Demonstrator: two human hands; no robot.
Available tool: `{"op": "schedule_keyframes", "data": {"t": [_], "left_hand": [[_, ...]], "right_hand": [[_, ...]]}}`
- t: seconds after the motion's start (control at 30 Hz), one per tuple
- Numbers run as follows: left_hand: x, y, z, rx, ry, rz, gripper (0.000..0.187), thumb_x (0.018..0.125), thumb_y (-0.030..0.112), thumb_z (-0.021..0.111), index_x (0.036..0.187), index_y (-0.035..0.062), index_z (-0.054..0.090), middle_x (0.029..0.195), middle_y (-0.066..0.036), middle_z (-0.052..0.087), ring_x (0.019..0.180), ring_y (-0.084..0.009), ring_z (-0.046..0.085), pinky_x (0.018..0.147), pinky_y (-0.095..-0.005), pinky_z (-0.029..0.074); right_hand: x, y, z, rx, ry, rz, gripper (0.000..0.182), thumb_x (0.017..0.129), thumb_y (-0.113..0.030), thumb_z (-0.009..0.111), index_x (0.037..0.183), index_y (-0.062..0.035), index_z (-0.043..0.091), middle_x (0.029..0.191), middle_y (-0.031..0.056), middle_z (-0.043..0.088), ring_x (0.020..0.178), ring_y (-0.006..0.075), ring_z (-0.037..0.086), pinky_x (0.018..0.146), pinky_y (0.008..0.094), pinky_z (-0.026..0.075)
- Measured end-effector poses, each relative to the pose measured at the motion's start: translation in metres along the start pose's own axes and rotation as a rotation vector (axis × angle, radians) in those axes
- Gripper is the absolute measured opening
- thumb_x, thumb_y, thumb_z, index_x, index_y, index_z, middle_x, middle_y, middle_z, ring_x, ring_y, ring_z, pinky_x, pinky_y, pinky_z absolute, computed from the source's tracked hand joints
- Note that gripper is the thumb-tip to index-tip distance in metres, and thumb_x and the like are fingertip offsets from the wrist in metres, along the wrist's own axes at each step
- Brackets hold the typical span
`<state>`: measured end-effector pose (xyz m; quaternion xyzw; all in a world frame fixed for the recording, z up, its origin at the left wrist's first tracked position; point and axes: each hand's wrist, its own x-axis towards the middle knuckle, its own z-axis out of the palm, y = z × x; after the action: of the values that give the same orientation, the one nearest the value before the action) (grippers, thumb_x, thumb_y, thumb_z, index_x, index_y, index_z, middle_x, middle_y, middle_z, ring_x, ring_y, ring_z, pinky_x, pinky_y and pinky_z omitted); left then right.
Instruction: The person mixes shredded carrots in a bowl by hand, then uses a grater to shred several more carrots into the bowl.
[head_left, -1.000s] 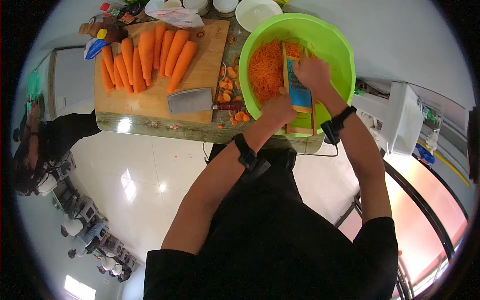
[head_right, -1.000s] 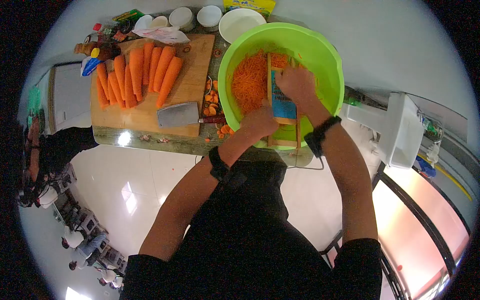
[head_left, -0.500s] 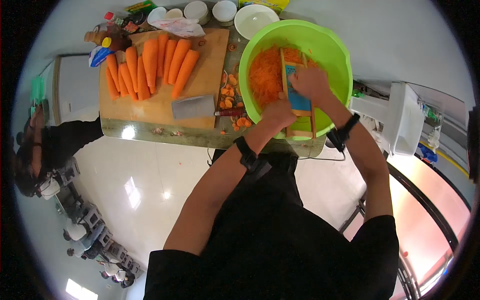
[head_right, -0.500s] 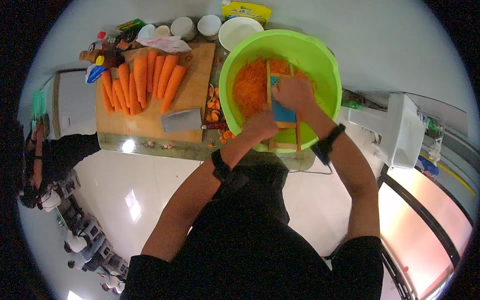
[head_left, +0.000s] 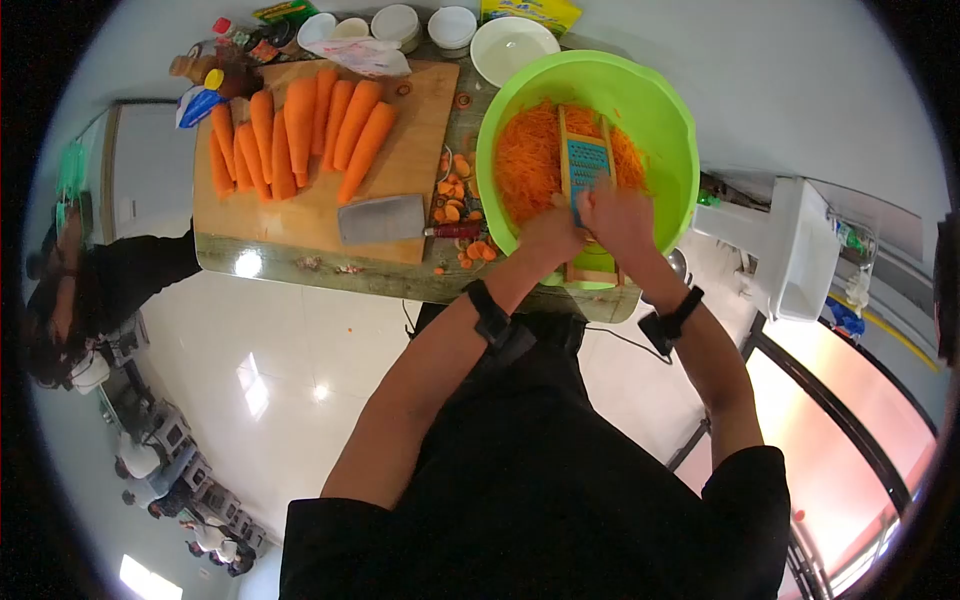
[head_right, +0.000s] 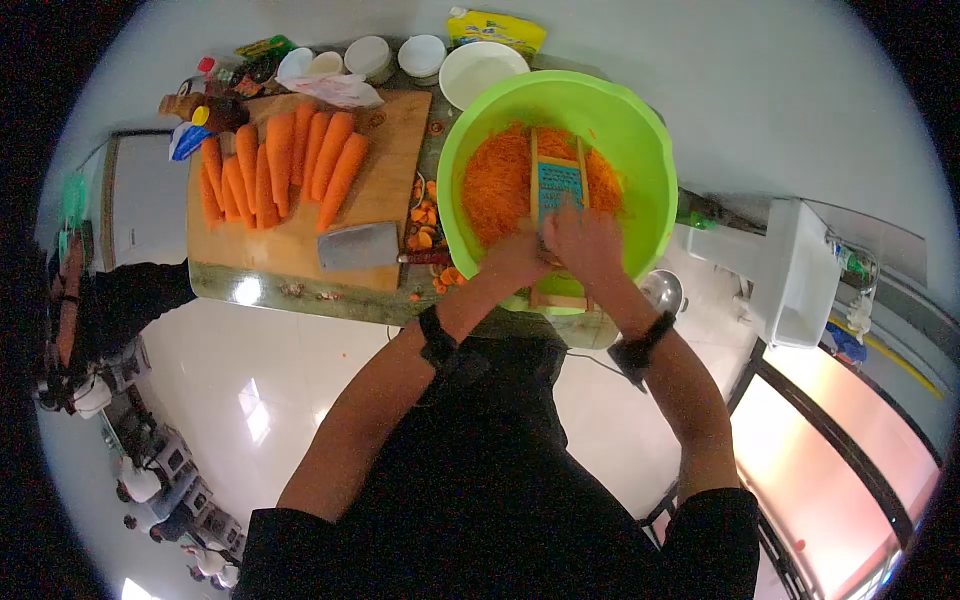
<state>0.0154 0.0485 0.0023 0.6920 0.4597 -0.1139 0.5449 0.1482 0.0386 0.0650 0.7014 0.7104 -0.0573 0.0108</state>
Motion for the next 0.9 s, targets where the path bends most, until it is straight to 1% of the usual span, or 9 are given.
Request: {"op": "schedule_keyframes", "data": {"t": [0.13, 0.2, 0.33, 0.4, 0.5, 0.63, 0.7, 0.83, 0.9], "left_hand": [[-0.002, -0.001, 0.001, 0.041, -0.01, 0.059, 0.057, 0.079, 0.029, 0.064, 0.122, -0.0051, 0.051, 0.104, -0.025, 0.068, 0.096, -0.0406, 0.067, 0.083, -0.0506, 0.053], [-0.006, 0.015, -0.006, 0.0, -0.011, -0.146, 0.057, 0.078, 0.025, 0.061, 0.125, -0.0061, 0.047, 0.106, -0.024, 0.068, 0.097, -0.0402, 0.067, 0.082, -0.0509, 0.053], [-0.019, 0.017, -0.016, -0.028, 0.044, -0.085, 0.061, 0.078, 0.02, 0.059, 0.128, -0.0097, 0.042, 0.104, -0.026, 0.068, 0.096, -0.0408, 0.067, 0.082, -0.0511, 0.054], [-0.021, 0.025, -0.025, -0.052, -0.055, -0.175, 0.068, 0.078, 0.02, 0.059, 0.133, -0.0111, 0.035, 0.104, -0.026, 0.068, 0.096, -0.0416, 0.067, 0.083, -0.0514, 0.054], [-0.016, 0.025, -0.017, -0.004, -0.036, -0.193, 0.06, 0.079, 0.02, 0.057, 0.13, -0.0078, 0.045, 0.102, -0.025, 0.068, 0.096, -0.0419, 0.067, 0.084, -0.0511, 0.053], [0.009, 0.002, 0.007, -0.028, -0.021, -0.079, 0.045, 0.079, 0.02, 0.057, 0.117, -0.0049, 0.059, 0.102, -0.025, 0.068, 0.096, -0.0417, 0.067, 0.083, -0.0504, 0.053], [0.014, -0.004, 0.015, -0.008, -0.031, -0.068, 0.07, 0.078, 0.015, 0.061, 0.136, -0.0139, 0.034, 0.096, -0.023, 0.07, 0.09, -0.0361, 0.07, 0.073, -0.0453, 0.056], [0.016, -0.003, 0.013, 0.028, -0.064, 0.059, 0.068, 0.078, 0.016, 0.062, 0.132, -0.014, 0.034, 0.096, -0.024, 0.069, 0.091, -0.0367, 0.07, 0.076, -0.046, 0.055], [-0.005, 0.008, -0.005, -0.046, -0.016, -0.055, 0.035, 0.081, 0.025, 0.064, 0.106, 0.001, 0.066, 0.1, -0.025, 0.069, 0.093, -0.0405, 0.068, 0.083, -0.0509, 0.054]], "right_hand": [[0.049, 0.006, 0.02, -0.044, -0.128, 0.026, 0.032, 0.089, -0.035, 0.054, 0.086, -0.0052, 0.064, 0.056, 0.0164, 0.061, 0.051, 0.0347, 0.064, 0.05, 0.048, 0.053], [0.062, 0.014, 0.026, 0.014, -0.039, -0.046, 0.033, 0.089, -0.035, 0.053, 0.086, -0.0047, 0.066, 0.057, 0.0161, 0.062, 0.051, 0.0338, 0.065, 0.05, 0.0468, 0.054], [0.096, 0.022, 0.047, -0.041, -0.058, -0.029, 0.033, 0.091, -0.033, 0.052, 0.084, -0.0039, 0.065, 0.061, 0.018, 0.064, 0.057, 0.0373, 0.065, 0.054, 0.0501, 0.053], [0.119, 0.026, 0.058, -0.057, -0.012, 0.026, 0.037, 0.091, -0.036, 0.05, 0.086, -0.0032, 0.067, 0.07, 0.0207, 0.067, 0.063, 0.0393, 0.066, 0.058, 0.0517, 0.053], [0.131, 0.031, 0.057, -0.014, -0.094, 0.005, 0.039, 0.091, -0.037, 0.051, 0.079, -0.0031, 0.068, 0.071, 0.0234, 0.067, 0.067, 0.0402, 0.068, 0.062, 0.054, 0.054], [0.102, 0.03, 0.038, 0.002, -0.114, -0.004, 0.039, 0.09, -0.038, 0.051, 0.083, -0.0031, 0.066, 0.069, 0.024, 0.066, 0.065, 0.0405, 0.067, 0.062, 0.0535, 0.054], [0.075, 0.029, 0.026, -0.019, -0.186, 0.002, 0.035, 0.089, -0.038, 0.052, 0.086, -0.0042, 0.063, 0.066, 0.0221, 0.065, 0.062, 0.0396, 0.066, 0.061, 0.0526, 0.054], [0.011, 0.014, -0.011, -0.003, -0.197, -0.048, 0.032, 0.089, -0.037, 0.053, 0.086, -0.005, 0.06, 0.062, 0.0187, 0.063, 0.059, 0.0385, 0.065, 0.059, 0.052, 0.053], [-0.009, 0.009, -0.021, 0.032, -0.179, -0.06, 0.024, 0.089, -0.03, 0.053, 0.089, -0.007, 0.059, 0.055, 0.0153, 0.06, 0.05, 0.035, 0.062, 0.049, 0.0497, 0.049]]}}
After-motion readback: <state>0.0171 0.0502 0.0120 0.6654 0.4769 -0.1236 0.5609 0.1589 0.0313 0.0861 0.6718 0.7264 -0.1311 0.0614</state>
